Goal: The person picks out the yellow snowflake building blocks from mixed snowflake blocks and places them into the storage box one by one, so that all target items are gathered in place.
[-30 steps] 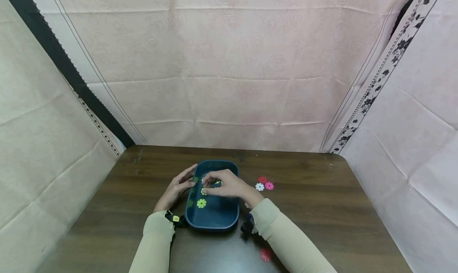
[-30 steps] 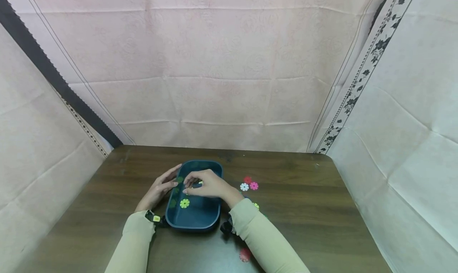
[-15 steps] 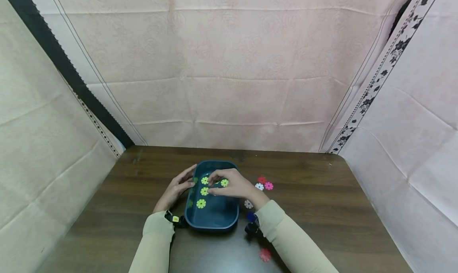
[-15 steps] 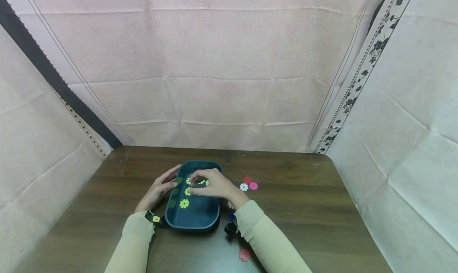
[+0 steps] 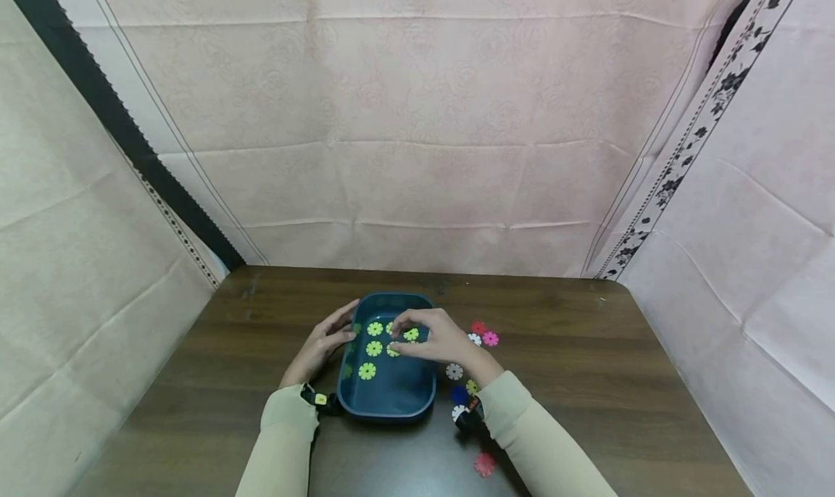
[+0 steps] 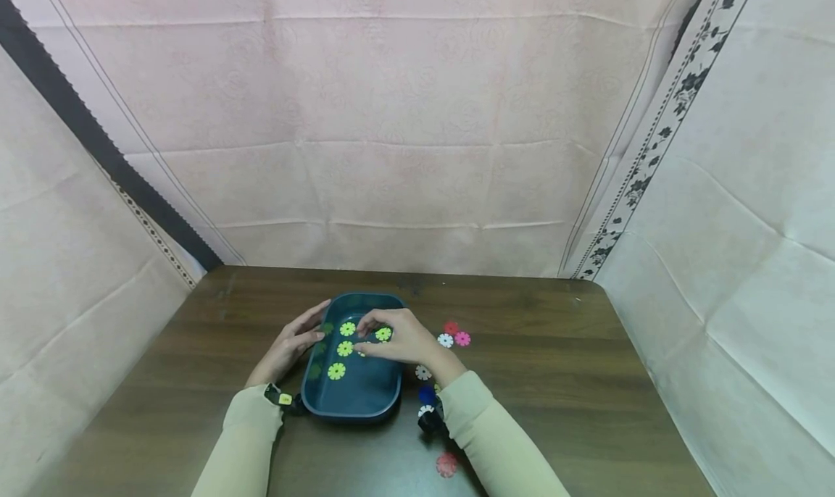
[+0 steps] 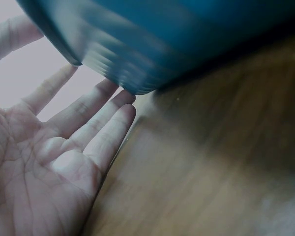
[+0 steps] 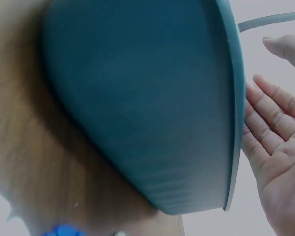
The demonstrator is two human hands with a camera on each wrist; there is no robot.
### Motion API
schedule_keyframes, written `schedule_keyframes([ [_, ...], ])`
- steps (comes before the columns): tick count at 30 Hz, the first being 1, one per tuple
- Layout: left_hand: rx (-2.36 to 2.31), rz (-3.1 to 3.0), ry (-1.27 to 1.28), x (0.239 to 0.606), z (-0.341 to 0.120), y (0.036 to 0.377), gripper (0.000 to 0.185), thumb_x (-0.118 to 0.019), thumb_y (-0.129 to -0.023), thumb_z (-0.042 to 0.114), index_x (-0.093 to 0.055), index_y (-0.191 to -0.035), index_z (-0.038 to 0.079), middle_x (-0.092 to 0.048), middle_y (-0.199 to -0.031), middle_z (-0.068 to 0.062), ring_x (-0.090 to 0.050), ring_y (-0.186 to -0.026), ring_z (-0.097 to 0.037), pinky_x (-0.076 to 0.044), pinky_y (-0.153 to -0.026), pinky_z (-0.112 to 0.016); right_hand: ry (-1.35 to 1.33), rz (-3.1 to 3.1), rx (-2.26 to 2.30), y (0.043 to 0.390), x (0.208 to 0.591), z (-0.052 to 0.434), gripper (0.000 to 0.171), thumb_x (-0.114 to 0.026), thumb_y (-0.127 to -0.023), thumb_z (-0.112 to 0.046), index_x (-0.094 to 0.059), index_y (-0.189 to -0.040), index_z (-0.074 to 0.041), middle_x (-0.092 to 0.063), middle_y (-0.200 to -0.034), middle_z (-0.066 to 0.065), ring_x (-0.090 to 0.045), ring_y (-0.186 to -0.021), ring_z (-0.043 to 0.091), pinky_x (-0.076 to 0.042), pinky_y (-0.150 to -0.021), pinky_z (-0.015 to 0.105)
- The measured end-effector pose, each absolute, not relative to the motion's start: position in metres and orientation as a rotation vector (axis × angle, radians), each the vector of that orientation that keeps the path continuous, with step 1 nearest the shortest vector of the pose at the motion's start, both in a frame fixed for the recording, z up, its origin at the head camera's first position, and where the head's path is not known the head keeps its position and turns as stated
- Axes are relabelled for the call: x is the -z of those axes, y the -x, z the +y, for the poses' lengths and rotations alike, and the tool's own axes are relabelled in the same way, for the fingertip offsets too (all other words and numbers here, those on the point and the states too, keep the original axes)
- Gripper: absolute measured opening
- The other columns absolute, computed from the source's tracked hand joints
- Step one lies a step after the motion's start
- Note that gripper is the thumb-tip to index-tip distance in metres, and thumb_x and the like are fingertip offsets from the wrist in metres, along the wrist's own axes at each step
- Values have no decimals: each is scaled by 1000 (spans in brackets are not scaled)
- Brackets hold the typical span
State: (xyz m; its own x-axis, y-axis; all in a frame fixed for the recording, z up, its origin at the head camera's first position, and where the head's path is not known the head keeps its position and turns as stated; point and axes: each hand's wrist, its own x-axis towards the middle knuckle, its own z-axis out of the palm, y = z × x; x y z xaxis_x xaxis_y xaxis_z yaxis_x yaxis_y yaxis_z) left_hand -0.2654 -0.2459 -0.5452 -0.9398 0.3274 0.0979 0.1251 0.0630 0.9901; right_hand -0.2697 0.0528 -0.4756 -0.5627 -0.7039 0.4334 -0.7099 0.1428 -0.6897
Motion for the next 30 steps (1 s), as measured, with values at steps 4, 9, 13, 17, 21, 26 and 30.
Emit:
schedule_keyframes([
  [4, -2002, 2172, -479, 544, -246, 265, 59, -57, -102, 14, -38, -156, 28, -47, -151, -13, -48, -132, -38, -40, -108, -49, -1436, -2352, -1437, 266, 477, 62, 21, -77, -91, -25, -70, -110, -17, -72, -105, -3, -66, -100, 9, -53, -94, 36],
  [9, -2008, 2166, -486, 543, -246, 264, 59, -56, -102, 14, -38, -156, 28, -46, -151, -13, -48, -133, -38, -38, -108, -49, -1404, -2313, -1432, 263, 480, 74, 22, -78, -90, -17, -71, -108, -8, -73, -103, 2, -68, -97, 17, -56, -87, 38],
  [13, -2013, 2155, -486, 542, -245, 263, 59, -56, -102, 14, -38, -156, 29, -46, -151, -13, -47, -133, -39, -38, -109, -51, -1394, -2265, -1493, 262, 485, 86, 23, -78, -88, -9, -70, -109, -6, -72, -102, 10, -69, -94, 28, -56, -83, 49],
  [17, -2009, 2159, -483, 543, -245, 263, 59, -56, -102, 14, -38, -156, 29, -46, -151, -13, -47, -133, -38, -39, -108, -46, -1358, -2252, -1524, 261, 486, 98, 25, -78, -88, -8, -69, -111, -9, -73, -103, 11, -69, -96, 26, -54, -85, 53],
  [21, -2012, 2159, -479, 544, -246, 263, 59, -57, -102, 14, -39, -156, 28, -46, -151, -14, -47, -133, -39, -40, -107, -44, -1307, -2270, -1498, 260, 487, 109, 24, -78, -89, -11, -70, -111, -11, -73, -102, 3, -69, -98, 17, -55, -87, 48],
  [26, -2022, 2148, -460, 544, -246, 264, 59, -57, -101, 14, -39, -156, 28, -46, -151, -13, -46, -135, -37, -36, -110, -51, -1277, -2267, -1504, 258, 489, 120, 23, -78, -89, -10, -70, -110, -4, -73, -102, 2, -69, -97, 20, -55, -86, 48],
  [30, -2027, 2143, -457, 545, -246, 265, 59, -57, -102, 13, -39, -156, 29, -46, -152, -11, -44, -138, -35, -32, -112, -56, -1268, -2275, -1506, 256, 492, 129, 22, -77, -89, -7, -71, -110, -5, -73, -101, 6, -69, -96, 23, -56, -84, 47],
])
